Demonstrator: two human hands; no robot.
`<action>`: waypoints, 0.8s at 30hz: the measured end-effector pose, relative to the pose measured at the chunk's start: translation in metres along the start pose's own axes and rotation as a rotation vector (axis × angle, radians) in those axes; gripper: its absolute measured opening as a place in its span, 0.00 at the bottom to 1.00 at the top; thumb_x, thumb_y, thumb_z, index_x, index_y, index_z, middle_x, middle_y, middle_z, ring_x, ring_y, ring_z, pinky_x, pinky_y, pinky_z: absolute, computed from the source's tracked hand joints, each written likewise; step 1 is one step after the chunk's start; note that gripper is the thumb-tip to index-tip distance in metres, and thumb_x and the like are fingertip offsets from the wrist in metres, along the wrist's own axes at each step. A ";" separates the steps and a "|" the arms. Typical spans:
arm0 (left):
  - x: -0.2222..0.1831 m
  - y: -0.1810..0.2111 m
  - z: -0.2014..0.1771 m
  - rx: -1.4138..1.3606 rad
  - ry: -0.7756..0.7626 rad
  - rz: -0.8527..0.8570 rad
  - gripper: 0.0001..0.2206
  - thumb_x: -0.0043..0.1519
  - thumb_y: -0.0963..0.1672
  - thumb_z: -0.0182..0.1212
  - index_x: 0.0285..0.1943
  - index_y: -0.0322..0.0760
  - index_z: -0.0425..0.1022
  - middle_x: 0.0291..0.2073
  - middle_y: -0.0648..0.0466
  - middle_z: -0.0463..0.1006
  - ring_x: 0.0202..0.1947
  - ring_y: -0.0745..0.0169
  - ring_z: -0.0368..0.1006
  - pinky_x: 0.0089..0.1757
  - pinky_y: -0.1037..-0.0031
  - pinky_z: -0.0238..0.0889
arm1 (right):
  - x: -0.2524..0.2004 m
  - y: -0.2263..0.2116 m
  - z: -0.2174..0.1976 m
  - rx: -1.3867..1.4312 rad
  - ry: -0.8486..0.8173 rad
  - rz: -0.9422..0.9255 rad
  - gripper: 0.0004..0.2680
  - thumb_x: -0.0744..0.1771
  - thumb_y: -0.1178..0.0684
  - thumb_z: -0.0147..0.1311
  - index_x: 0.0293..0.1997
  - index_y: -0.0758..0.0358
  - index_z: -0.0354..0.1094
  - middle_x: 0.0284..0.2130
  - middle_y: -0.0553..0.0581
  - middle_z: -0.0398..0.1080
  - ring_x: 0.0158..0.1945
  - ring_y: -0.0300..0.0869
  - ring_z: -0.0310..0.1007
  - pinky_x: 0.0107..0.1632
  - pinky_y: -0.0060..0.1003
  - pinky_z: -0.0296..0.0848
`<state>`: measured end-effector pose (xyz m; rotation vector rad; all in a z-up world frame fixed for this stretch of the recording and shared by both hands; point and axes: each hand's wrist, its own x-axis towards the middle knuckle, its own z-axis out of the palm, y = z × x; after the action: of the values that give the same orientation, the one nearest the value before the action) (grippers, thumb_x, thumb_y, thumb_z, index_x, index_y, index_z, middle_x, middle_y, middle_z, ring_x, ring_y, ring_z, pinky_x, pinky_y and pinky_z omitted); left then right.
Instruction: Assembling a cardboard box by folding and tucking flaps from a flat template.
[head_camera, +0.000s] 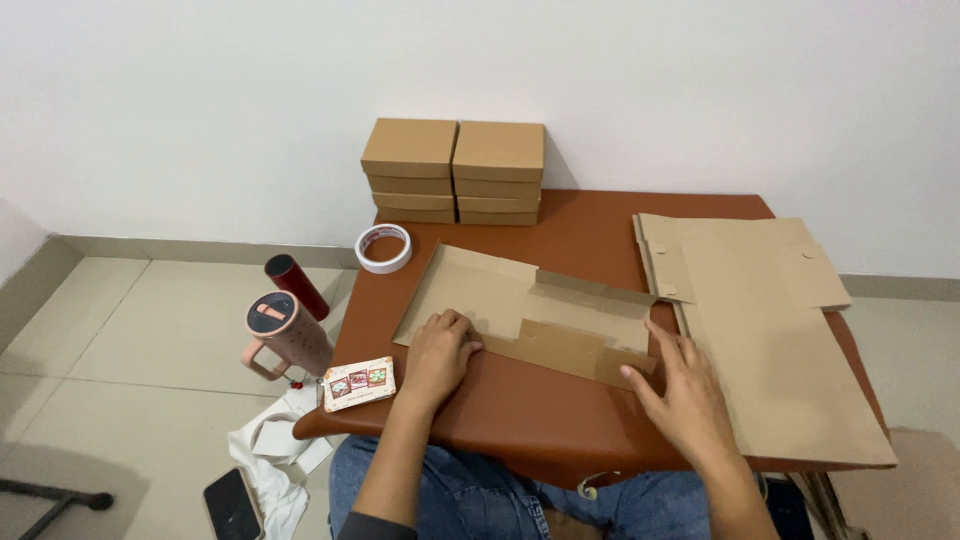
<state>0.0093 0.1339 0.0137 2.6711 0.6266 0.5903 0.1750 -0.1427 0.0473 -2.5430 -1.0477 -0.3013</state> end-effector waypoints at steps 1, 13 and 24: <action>0.002 -0.002 0.003 0.001 -0.013 -0.005 0.06 0.55 0.44 0.66 0.38 0.39 0.79 0.42 0.54 0.76 0.44 0.53 0.70 0.48 0.65 0.63 | -0.006 -0.003 -0.013 0.256 -0.157 0.186 0.23 0.65 0.47 0.55 0.69 0.50 0.59 0.52 0.60 0.68 0.52 0.50 0.68 0.52 0.48 0.69; -0.017 0.044 0.009 -0.014 0.255 -0.034 0.22 0.59 0.41 0.58 0.64 0.37 0.65 0.57 0.46 0.70 0.55 0.48 0.67 0.59 0.56 0.56 | -0.073 -0.027 0.006 0.495 -0.190 0.112 0.19 0.62 0.47 0.61 0.59 0.53 0.66 0.49 0.55 0.72 0.51 0.43 0.76 0.50 0.42 0.79; -0.070 0.111 0.058 -0.179 -0.071 0.189 0.39 0.69 0.55 0.46 0.75 0.16 0.39 0.73 0.23 0.42 0.76 0.33 0.35 0.67 0.49 0.27 | -0.021 0.033 -0.030 0.596 -0.020 0.371 0.22 0.70 0.40 0.26 0.66 0.59 0.59 0.65 0.61 0.61 0.70 0.53 0.57 0.68 0.55 0.56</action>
<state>0.0168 -0.0071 -0.0130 2.5847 0.2882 0.5698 0.1822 -0.1899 0.0591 -2.1275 -0.5389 0.1248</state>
